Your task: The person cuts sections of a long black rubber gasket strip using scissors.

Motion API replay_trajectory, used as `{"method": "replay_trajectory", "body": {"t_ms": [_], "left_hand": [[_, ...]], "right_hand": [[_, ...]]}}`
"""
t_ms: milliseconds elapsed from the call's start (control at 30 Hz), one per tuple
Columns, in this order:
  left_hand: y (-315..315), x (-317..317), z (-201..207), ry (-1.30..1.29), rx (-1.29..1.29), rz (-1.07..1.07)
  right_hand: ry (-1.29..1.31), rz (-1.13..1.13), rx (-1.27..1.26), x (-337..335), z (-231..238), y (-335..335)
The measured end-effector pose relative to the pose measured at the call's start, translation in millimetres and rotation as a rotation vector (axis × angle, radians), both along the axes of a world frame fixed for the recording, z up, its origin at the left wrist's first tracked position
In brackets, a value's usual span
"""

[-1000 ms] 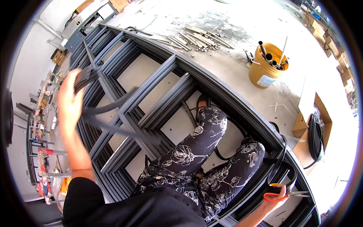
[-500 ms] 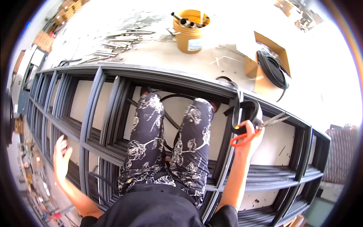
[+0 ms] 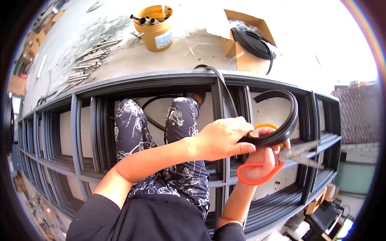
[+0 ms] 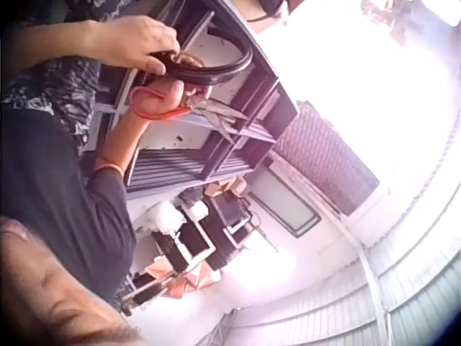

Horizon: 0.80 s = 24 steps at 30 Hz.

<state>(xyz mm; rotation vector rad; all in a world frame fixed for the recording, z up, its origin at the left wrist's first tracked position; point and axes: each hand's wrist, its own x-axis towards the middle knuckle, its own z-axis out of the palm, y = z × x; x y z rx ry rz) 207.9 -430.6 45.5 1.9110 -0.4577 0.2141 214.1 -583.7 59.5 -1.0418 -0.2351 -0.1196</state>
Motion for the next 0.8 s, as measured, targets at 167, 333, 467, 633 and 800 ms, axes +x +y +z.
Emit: {"method": "replay_trajectory", "body": {"t_ms": [167, 333, 467, 633, 800], "left_hand": [[-29.8, -0.1, -35.3, 0.114, 0.047, -0.461], [27.8, 13.8, -69.2, 0.391, 0.427, -0.661], [74.7, 43.2, -50.2, 0.518, 0.618, -0.731], [116.0, 72.7, 12.1, 0.594, 0.772, -0.676], [150.8, 77.4, 36.7, 0.774, 0.828, -0.619]], "right_hand": [[-0.003, -0.358, -0.168, -42.4, -19.7, -58.6], [0.530, -0.472, -0.801, -75.0, -48.3, -110.8], [0.440, -0.270, -1.010, -45.2, -105.3, -143.2], [0.308, 0.223, -0.943, 18.4, -193.4, -108.1], [0.031, 0.411, -1.188, 55.6, -206.5, -48.9]]}}
